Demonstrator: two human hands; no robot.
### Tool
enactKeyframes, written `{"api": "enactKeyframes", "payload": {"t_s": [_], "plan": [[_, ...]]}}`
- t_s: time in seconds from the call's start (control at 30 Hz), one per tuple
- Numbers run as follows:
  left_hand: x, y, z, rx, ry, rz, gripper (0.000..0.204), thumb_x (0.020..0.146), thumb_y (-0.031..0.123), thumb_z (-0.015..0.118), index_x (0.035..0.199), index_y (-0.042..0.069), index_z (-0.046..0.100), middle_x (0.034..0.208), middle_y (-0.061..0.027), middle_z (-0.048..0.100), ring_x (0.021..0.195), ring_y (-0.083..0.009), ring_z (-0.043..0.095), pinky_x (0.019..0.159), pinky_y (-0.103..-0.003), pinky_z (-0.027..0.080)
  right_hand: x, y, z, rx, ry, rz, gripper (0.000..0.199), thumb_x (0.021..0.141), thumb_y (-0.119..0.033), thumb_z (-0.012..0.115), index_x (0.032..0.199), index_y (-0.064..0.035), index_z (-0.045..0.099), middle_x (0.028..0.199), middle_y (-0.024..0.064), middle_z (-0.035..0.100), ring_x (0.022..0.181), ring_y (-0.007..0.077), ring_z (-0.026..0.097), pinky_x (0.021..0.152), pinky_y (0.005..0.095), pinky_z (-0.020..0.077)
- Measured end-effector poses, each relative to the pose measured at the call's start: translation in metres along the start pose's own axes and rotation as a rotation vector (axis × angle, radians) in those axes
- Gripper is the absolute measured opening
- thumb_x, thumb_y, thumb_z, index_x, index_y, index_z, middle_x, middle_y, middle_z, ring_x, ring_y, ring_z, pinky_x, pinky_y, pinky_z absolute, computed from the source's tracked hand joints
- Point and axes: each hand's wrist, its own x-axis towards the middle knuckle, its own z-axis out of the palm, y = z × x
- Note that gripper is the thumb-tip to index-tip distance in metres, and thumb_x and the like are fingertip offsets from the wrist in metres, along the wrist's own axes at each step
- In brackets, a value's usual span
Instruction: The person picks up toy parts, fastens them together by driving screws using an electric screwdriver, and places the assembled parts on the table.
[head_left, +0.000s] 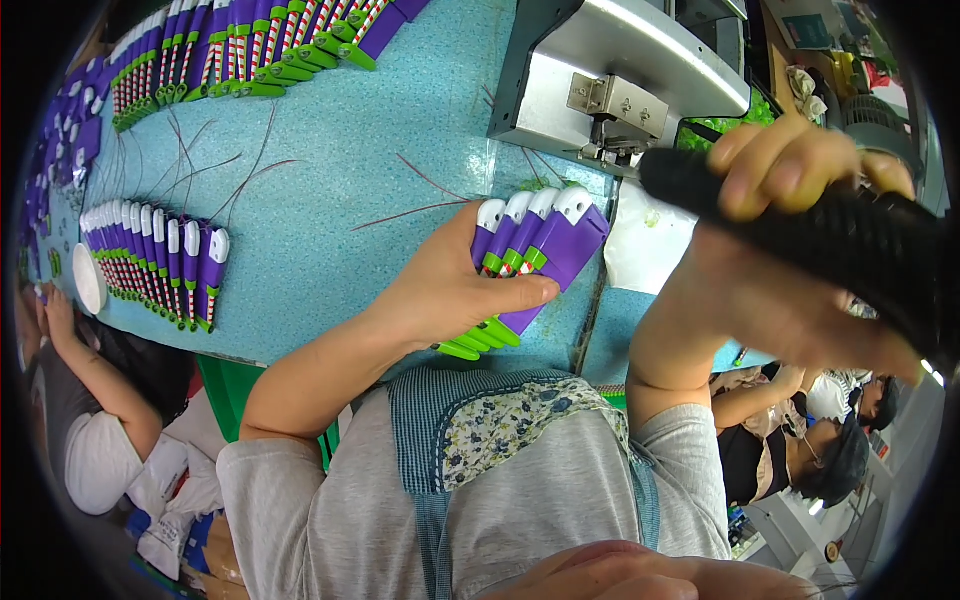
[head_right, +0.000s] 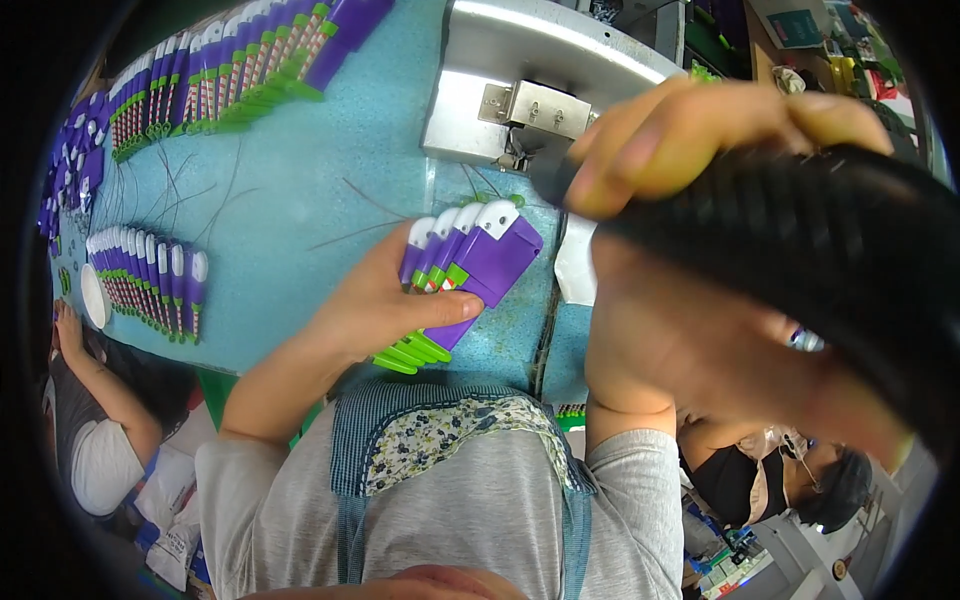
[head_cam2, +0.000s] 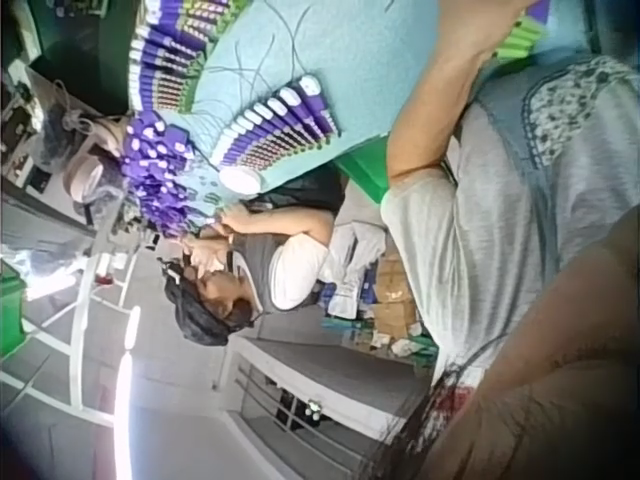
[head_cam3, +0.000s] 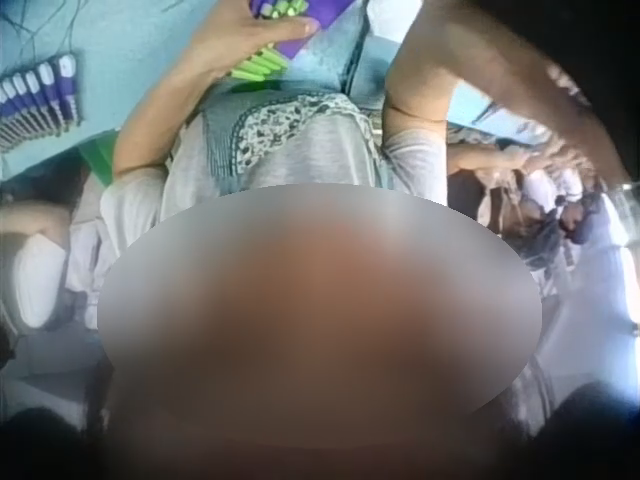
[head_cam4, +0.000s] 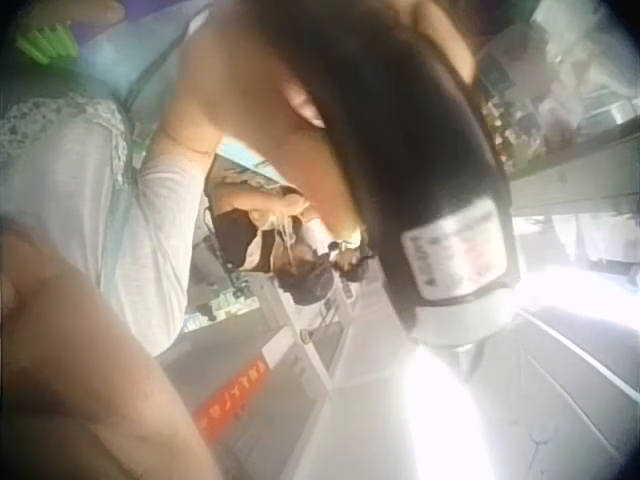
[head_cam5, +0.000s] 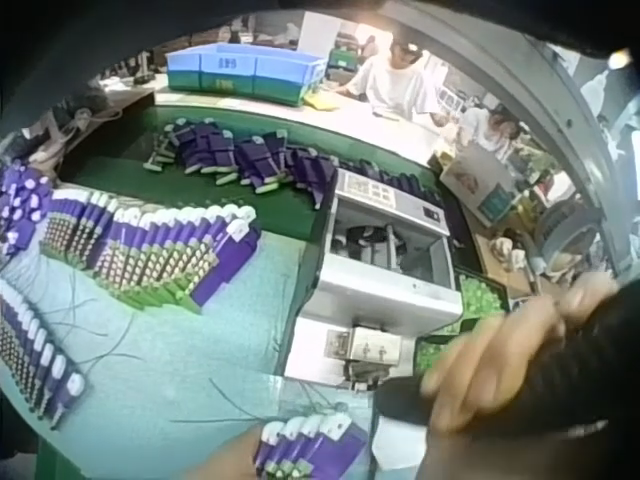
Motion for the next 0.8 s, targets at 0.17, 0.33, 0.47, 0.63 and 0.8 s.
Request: {"api": "enactKeyframes", "payload": {"t_s": [0.17, 0.33, 0.47, 0.63, 0.8], "plan": [[0.004, -0.004, 0.002, 0.019, 0.02, -0.012, 0.058, 0.069, 0.014, 0.083, 0.114, -0.002, 0.05, 0.1, -0.0081, 0.063, 0.088, -0.0135, 0.061, 0.078, -0.029, 0.051, 0.002, 0.014, -0.009, -0.009, -0.06, -0.01, 0.093, 0.075, -0.086, 0.031, 0.116, -0.0044, 0.052, 0.079, 0.0147, 0.058, 0.056, 0.0222, 0.053, 0.058, 0.0382, 0.0451], [0.002, 0.001, 0.005, -0.012, 0.006, -0.106, 0.059, 0.068, 0.014, 0.084, 0.114, -0.002, 0.05, 0.1, -0.008, 0.063, 0.088, -0.0136, 0.061, 0.079, -0.028, 0.051, -0.021, -0.002, 0.026, 0.095, 0.128, 0.121, 0.094, 0.077, -0.085, 0.033, 0.119, -0.0029, 0.049, 0.076, 0.0117, 0.055, 0.051, 0.0199, 0.051, 0.052, 0.0359, 0.0442], [0.002, 0.005, 0.008, -0.005, -0.03, -0.092, 0.059, 0.068, 0.014, 0.084, 0.114, -0.002, 0.05, 0.1, -0.0078, 0.063, 0.088, -0.0133, 0.061, 0.079, -0.028, 0.05, -0.033, 0.004, 0.027, 0.096, 0.19, 0.144, 0.095, 0.076, -0.085, 0.033, 0.12, -0.0028, 0.048, 0.075, 0.0123, 0.055, 0.049, 0.0203, 0.051, 0.05, 0.0349, 0.0438], [0.003, 0.004, 0.006, -0.05, -0.017, -0.072, 0.058, 0.069, 0.013, 0.083, 0.114, -0.002, 0.05, 0.101, -0.0083, 0.063, 0.088, -0.0136, 0.061, 0.079, -0.029, 0.051, -0.027, 0.008, 0.019, 0.119, 0.05, 0.142, 0.097, 0.075, -0.086, 0.034, 0.123, -0.0032, 0.047, 0.076, 0.0126, 0.055, 0.05, 0.021, 0.052, 0.051, 0.0355, 0.044], [0.005, 0.005, 0.004, -0.028, -0.001, -0.087, 0.057, 0.069, 0.012, 0.082, 0.114, -0.002, 0.049, 0.101, -0.0091, 0.063, 0.089, -0.0147, 0.061, 0.079, -0.03, 0.051, -0.004, -0.001, 0.001, 0.001, 0.025, 0.041, 0.096, 0.072, -0.086, 0.039, 0.122, -0.0046, 0.05, 0.078, 0.0126, 0.056, 0.059, 0.0239, 0.054, 0.06, 0.0392, 0.0451]]}}
